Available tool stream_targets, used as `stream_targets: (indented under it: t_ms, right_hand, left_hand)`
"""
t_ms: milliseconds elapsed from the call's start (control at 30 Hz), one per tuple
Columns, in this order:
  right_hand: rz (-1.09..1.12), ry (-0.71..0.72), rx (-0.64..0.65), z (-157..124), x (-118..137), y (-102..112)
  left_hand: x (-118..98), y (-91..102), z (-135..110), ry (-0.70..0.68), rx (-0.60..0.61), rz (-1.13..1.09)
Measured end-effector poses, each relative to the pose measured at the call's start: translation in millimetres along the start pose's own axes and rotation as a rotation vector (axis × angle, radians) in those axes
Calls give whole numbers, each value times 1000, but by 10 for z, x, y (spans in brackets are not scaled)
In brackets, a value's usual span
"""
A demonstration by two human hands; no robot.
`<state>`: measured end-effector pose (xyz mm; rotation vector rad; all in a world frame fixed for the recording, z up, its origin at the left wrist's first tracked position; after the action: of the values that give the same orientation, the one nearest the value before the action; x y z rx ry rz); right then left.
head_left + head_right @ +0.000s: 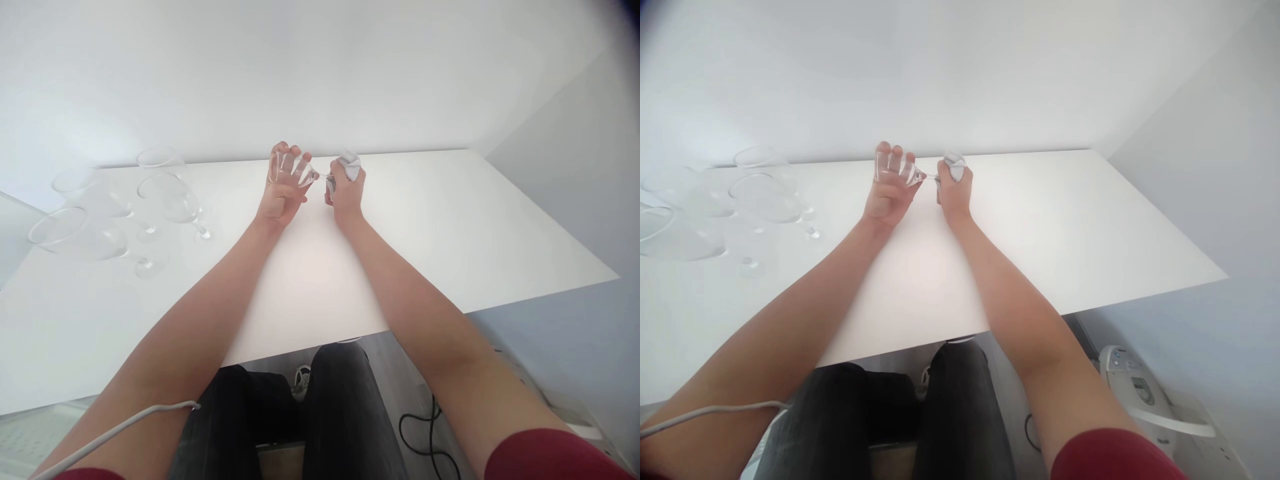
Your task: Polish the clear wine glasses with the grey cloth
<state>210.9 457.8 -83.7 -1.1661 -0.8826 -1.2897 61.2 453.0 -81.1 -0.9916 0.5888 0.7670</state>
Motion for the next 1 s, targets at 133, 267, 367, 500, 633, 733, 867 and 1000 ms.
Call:
stream_targets:
  t_ms: [133, 267, 367, 500, 633, 733, 867, 1000]
  right_hand:
    - [64, -156, -4, 30, -55, -42]
    - [57, -21, -86, 41, -58, -44]
    - [66, 105, -126, 6, -4, -37]
    - [164, 115, -80, -36, 63, -26]
    - [376, -58, 85, -15, 66, -16]
    - [360, -159, 122, 10, 53, -17]
    - [188, -189, 56, 12, 45, -31]
    - [101, 6, 92, -51, 111, -44]
  left_hand:
    - [-17, -26, -2, -22, 2, 56]
    - [12, -5, 17, -12, -1, 70]
    - [23, 4, 17, -13, 1, 75]
    - [10, -3, -4, -59, -7, 138]
    - [2, 5, -6, -115, -9, 232]
    - [-4, 3, -1, -120, -3, 227]
    - [-22, -23, -11, -92, -27, 168]
    - [-17, -4, -13, -80, -113, 126]
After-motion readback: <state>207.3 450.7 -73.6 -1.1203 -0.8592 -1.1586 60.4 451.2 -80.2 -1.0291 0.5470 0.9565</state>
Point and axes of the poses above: each hand's wrist, its own z-axis towards the middle knuckle, its own y-axis out of the back of the hand, x = y × z, the point moved 1 cm from there along z, towards the middle knuckle, and after that the axes turned 1 degree about -y, right-handed, at the moved point
